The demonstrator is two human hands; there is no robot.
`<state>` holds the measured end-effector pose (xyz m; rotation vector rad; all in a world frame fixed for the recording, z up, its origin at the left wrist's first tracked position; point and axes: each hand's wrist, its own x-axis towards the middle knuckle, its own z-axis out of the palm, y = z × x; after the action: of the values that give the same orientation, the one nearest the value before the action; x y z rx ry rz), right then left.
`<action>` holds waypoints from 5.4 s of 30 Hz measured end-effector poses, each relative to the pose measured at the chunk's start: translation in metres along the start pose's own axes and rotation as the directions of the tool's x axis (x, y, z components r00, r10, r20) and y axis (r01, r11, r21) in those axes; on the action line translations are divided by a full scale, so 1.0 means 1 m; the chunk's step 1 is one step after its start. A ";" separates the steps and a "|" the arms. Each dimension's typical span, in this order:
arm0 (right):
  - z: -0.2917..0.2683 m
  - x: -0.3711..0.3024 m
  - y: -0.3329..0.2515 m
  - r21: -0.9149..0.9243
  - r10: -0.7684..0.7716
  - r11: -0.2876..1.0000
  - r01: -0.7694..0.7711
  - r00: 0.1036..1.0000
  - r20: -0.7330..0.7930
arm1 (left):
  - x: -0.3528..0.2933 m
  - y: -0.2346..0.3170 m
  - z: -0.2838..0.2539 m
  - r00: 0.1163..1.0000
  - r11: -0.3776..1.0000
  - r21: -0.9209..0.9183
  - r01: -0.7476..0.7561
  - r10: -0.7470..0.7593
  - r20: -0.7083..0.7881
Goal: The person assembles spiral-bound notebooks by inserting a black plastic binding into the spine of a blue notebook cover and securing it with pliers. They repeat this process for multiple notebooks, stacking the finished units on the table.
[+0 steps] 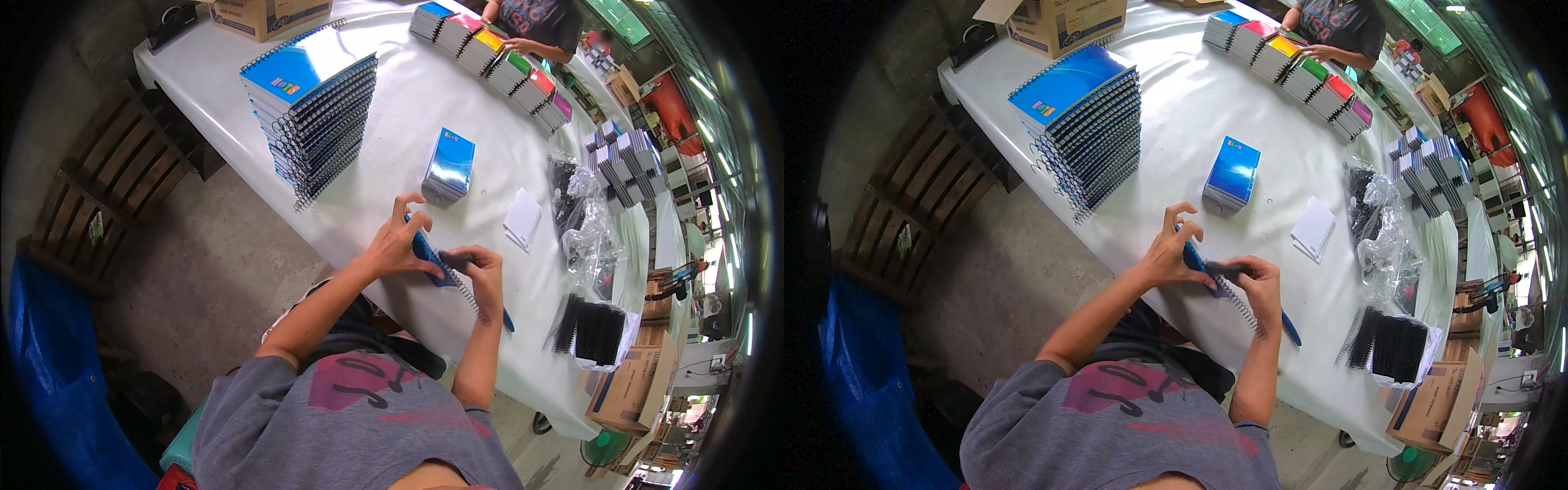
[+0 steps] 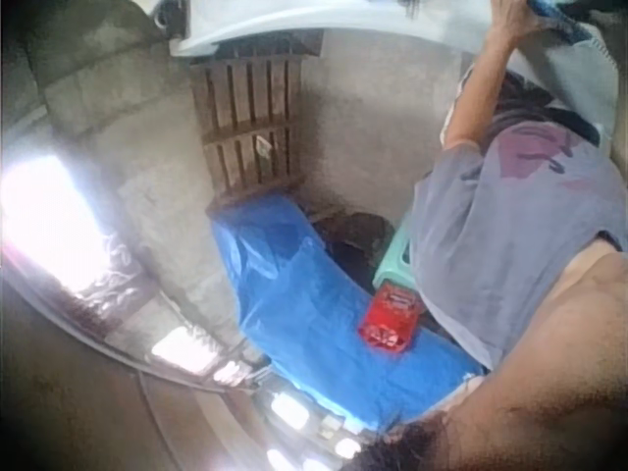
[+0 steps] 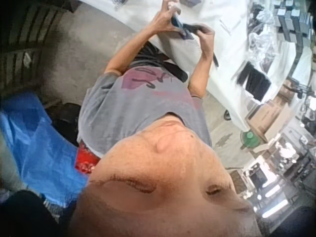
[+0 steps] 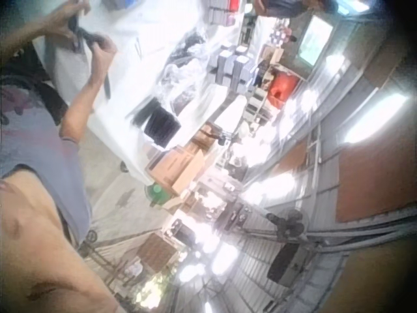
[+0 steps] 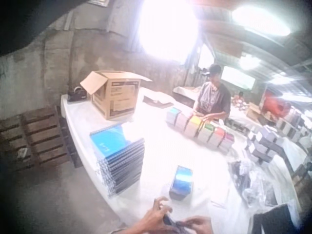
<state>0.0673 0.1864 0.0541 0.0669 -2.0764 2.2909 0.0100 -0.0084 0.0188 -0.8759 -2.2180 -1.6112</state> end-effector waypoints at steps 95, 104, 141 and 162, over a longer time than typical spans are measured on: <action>0.052 -0.068 -0.047 -0.459 -0.102 0.887 0.041 0.989 -0.108 | 0.023 0.061 -0.022 0.834 0.937 -0.274 -0.215 0.030 -0.551; -0.020 -0.114 -0.002 -0.779 -0.093 0.063 -0.624 0.773 -0.627 | 0.031 0.068 -0.045 0.803 0.642 -0.766 0.027 -0.471 -0.366; 0.218 0.205 -0.155 0.069 -0.235 0.972 0.227 0.956 0.173 | 0.086 0.060 -0.255 0.789 0.995 -0.081 0.064 -0.100 -0.606; 0.216 0.189 -0.140 -0.903 -0.361 0.347 0.255 0.924 0.123 | 0.077 0.015 -0.217 0.851 0.996 -0.043 -0.075 0.041 -0.523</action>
<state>-0.1125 -0.0132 0.2265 0.2632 -2.6338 0.6715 -0.0703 -0.1824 0.1474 -0.4344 -1.7498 -1.6527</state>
